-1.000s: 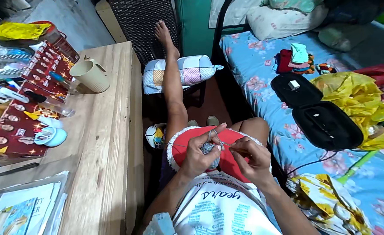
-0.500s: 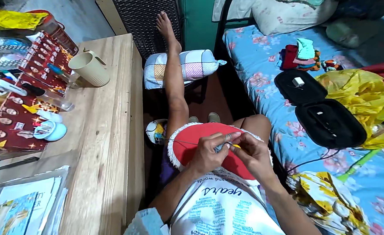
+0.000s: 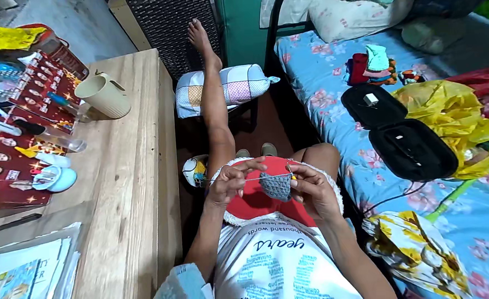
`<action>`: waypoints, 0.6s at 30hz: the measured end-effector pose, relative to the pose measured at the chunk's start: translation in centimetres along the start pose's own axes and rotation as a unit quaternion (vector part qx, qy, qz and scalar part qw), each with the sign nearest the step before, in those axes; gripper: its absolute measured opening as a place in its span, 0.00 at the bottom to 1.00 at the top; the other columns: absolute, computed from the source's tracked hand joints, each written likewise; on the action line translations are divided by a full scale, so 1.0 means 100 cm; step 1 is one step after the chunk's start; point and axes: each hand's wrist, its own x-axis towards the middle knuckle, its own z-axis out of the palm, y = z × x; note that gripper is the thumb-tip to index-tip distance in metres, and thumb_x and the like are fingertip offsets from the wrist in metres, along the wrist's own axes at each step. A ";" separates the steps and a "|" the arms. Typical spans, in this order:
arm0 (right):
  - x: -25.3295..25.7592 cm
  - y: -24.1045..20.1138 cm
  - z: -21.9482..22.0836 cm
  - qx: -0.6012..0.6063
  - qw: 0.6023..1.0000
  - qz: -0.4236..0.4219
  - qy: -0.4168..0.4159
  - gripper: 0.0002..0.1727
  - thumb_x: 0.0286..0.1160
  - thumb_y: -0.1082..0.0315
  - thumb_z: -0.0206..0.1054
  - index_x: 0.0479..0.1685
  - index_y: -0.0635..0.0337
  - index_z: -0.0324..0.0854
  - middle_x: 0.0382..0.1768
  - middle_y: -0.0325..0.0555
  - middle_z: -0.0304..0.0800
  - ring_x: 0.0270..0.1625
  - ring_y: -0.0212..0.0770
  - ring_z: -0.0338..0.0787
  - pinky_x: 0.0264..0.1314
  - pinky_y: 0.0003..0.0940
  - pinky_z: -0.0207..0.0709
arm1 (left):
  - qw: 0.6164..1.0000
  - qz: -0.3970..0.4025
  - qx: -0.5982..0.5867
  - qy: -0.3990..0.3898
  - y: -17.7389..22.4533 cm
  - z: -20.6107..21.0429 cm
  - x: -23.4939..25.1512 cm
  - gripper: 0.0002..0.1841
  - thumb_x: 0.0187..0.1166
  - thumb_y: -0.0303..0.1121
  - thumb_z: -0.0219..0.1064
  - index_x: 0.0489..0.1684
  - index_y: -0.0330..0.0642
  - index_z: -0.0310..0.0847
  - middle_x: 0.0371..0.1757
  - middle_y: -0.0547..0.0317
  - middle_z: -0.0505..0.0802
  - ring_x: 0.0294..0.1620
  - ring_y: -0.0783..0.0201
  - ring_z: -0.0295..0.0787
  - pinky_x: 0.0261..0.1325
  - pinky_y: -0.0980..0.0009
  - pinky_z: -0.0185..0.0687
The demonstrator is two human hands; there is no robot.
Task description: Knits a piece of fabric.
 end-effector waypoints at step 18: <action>-0.007 -0.018 -0.019 -0.498 0.832 -0.225 -0.094 0.17 0.81 0.71 0.61 0.62 0.55 0.90 0.41 0.45 0.85 0.38 0.23 0.81 0.39 0.13 0.74 | 0.959 -0.068 0.125 0.246 0.017 0.077 0.016 0.43 0.67 0.15 0.66 0.89 0.26 0.50 0.41 0.54 0.96 0.42 0.67 0.94 0.52 0.70 0.90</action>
